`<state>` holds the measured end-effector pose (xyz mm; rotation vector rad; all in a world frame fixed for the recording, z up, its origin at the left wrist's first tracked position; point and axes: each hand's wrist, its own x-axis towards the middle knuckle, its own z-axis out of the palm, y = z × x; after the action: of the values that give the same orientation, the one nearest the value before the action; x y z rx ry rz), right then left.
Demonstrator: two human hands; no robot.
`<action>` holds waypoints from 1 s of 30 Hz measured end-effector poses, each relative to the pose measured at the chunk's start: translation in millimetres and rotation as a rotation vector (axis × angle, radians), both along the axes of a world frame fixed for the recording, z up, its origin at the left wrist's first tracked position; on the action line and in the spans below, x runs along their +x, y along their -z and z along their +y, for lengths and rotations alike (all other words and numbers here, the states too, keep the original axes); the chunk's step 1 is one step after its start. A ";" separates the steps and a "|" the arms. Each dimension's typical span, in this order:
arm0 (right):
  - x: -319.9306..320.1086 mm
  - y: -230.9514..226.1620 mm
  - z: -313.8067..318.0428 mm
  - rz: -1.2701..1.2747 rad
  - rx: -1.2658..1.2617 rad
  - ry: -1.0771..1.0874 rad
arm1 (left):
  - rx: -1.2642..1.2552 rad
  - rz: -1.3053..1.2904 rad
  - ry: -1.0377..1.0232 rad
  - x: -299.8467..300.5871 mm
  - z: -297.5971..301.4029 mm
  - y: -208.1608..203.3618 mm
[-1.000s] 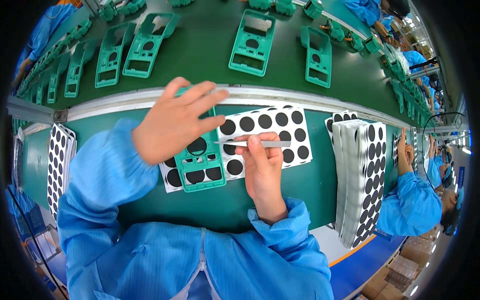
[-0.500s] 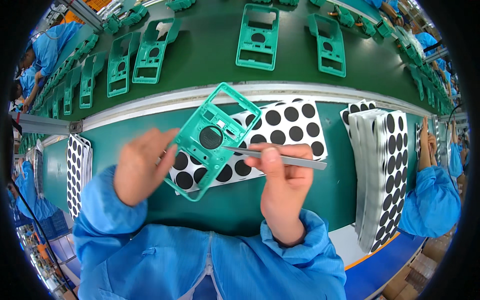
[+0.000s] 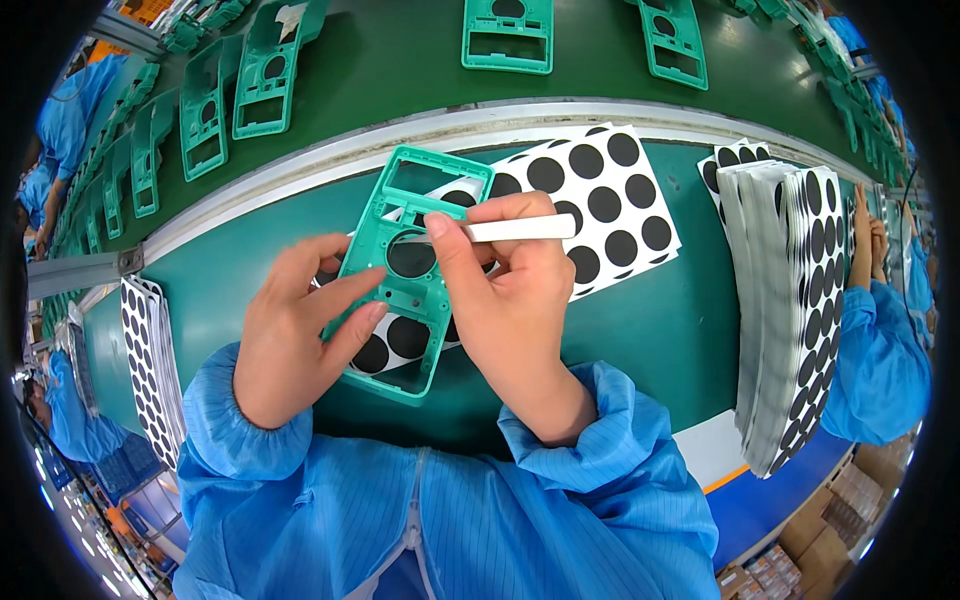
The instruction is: The person applies circular stickers to plastic housings using tweezers.
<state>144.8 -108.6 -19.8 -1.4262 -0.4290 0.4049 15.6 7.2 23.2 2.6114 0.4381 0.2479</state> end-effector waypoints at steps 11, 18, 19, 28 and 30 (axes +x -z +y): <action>3.1 -0.9 1.5 -0.082 -0.072 -0.026 | -0.108 0.035 -0.033 1.8 1.0 -6.5; 17.4 -36.6 -34.4 -0.012 0.291 -0.146 | -0.275 0.036 -0.024 -7.8 30.6 -24.8; 18.9 -41.8 -40.7 -0.064 0.307 -0.171 | -0.235 0.023 0.011 -6.6 38.4 -32.0; 4.4 -56.8 -45.9 -0.031 0.134 -0.508 | -0.137 0.362 0.746 56.7 80.8 -37.7; 8.2 -49.6 -42.3 -0.083 0.037 -0.487 | 0.098 0.403 0.972 83.2 65.3 -32.8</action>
<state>153.1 -150.9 29.8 -1.2983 -0.8527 0.7260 98.9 72.5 56.1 2.6279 -0.7445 -0.5907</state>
